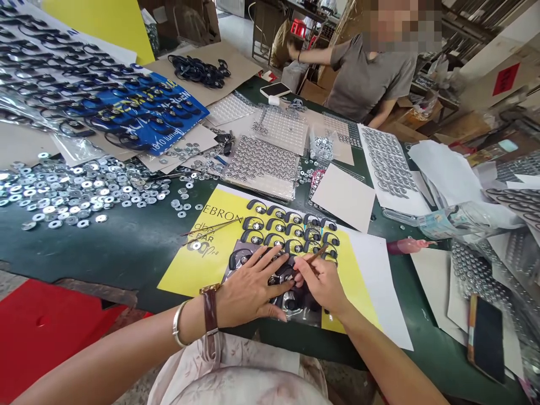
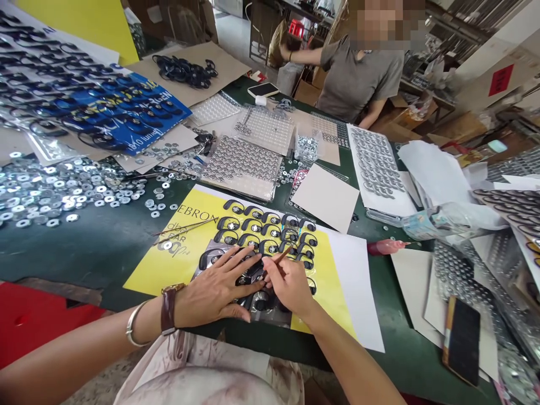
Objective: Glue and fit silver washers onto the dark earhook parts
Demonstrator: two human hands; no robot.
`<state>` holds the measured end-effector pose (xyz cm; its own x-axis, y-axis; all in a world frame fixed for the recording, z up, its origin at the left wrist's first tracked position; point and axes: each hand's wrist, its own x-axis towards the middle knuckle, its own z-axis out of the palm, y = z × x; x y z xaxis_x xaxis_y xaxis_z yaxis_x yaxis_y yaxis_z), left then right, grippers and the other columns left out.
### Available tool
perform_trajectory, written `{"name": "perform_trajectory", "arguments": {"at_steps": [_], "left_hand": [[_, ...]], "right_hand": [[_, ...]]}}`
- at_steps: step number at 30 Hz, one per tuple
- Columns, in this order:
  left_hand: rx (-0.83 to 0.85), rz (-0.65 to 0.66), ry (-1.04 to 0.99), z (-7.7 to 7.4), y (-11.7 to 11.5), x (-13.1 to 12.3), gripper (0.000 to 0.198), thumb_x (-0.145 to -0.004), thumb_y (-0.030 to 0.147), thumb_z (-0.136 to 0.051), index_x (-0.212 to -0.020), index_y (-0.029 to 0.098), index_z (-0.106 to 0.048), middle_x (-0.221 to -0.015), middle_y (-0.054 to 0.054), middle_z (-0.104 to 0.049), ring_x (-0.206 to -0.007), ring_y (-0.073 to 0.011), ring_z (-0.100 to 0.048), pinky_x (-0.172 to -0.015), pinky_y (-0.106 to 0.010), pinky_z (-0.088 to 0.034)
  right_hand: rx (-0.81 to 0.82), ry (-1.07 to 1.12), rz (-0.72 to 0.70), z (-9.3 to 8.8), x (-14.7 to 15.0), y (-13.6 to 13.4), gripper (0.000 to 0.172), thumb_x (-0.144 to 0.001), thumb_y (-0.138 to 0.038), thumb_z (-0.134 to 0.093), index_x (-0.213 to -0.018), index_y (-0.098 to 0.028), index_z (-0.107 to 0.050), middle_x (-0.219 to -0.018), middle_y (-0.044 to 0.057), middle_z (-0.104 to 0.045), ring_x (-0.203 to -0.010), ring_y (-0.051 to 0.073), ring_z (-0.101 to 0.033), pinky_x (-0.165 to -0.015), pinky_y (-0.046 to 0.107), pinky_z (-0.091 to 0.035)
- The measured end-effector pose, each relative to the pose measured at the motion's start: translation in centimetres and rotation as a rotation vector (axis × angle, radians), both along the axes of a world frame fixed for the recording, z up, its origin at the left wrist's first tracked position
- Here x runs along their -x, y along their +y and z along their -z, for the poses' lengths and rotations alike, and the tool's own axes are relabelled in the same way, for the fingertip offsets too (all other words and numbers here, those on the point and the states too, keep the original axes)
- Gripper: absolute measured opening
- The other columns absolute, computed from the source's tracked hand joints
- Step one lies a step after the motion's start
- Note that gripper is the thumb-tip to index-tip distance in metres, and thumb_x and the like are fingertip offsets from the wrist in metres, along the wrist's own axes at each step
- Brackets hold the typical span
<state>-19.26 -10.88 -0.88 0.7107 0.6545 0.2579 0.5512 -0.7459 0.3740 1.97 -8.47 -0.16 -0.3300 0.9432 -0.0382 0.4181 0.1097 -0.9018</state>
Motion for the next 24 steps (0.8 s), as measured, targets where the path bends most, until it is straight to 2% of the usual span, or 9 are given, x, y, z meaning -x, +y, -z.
{"name": "perform_trajectory", "arguments": {"at_steps": [5, 9, 14, 18, 21, 24], "left_hand": [[0.005, -0.043, 0.000, -0.5, 0.2, 0.2, 0.042, -0.093, 0.050, -0.046, -0.113, 0.019, -0.066, -0.139, -0.012, -0.050, -0.139, -0.0329, -0.030, -0.113, -0.056, -0.028], [-0.015, -0.069, -0.011, 0.2, 0.5, 0.1, 0.048, -0.090, 0.055, -0.048, -0.114, 0.017, -0.065, -0.142, -0.013, -0.046, -0.141, -0.0348, -0.025, -0.112, -0.057, -0.029], [-0.044, -0.045, -0.038, 0.7, 0.3, 0.1, 0.045, -0.090, 0.055, -0.048, -0.109, 0.018, -0.067, -0.142, -0.011, -0.046, -0.142, -0.0326, -0.023, -0.115, -0.055, -0.025], [-0.030, -0.013, -0.054, 0.5, 0.3, 0.1, 0.040, -0.092, 0.052, -0.048, -0.106, 0.020, -0.068, -0.142, -0.009, -0.046, -0.141, -0.0307, -0.027, -0.116, -0.053, -0.026], [-0.022, -0.042, -0.050, 0.6, 0.3, 0.0, 0.039, -0.091, 0.051, -0.049, -0.105, 0.019, -0.069, -0.140, -0.010, -0.048, -0.140, -0.0316, -0.029, -0.115, -0.054, -0.026], [-0.034, -0.046, -0.041, 0.7, 0.2, -0.1, 0.043, -0.090, 0.052, -0.051, -0.106, 0.016, -0.068, -0.140, -0.013, -0.048, -0.140, -0.0337, -0.028, -0.114, -0.056, -0.028]], "right_hand": [[-0.485, -0.243, -0.177, 0.1, -0.2, -0.9, 0.017, -0.094, -0.019, -0.048, -0.081, -0.019, -0.060, -0.068, 0.003, -0.067, -0.058, 0.015, -0.064, -0.056, 0.026, -0.049], [-0.692, -0.285, -0.251, 0.2, -0.4, -1.9, 0.010, -0.092, -0.013, -0.050, -0.090, -0.018, -0.058, -0.071, 0.003, -0.067, -0.060, 0.014, -0.063, -0.057, 0.026, -0.046], [-0.725, -0.278, -0.290, 0.2, -0.2, -1.9, 0.009, -0.091, -0.010, -0.052, -0.092, -0.018, -0.056, -0.072, 0.002, -0.067, -0.062, 0.014, -0.062, -0.057, 0.026, -0.045], [-0.656, -0.298, -0.260, 0.4, -0.1, -1.4, 0.011, -0.092, -0.011, -0.050, -0.086, -0.018, -0.055, -0.067, 0.001, -0.064, -0.056, 0.013, -0.058, -0.053, 0.025, -0.044], [-0.602, -0.292, -0.223, 0.5, -0.3, -1.5, 0.011, -0.092, -0.011, -0.050, -0.086, -0.018, -0.056, -0.068, 0.002, -0.064, -0.056, 0.013, -0.059, -0.054, 0.026, -0.044], [-0.644, -0.273, -0.228, 0.5, -0.5, -1.9, 0.011, -0.090, -0.008, -0.051, -0.088, -0.017, -0.057, -0.070, 0.003, -0.066, -0.059, 0.014, -0.061, -0.056, 0.027, -0.045]]}}
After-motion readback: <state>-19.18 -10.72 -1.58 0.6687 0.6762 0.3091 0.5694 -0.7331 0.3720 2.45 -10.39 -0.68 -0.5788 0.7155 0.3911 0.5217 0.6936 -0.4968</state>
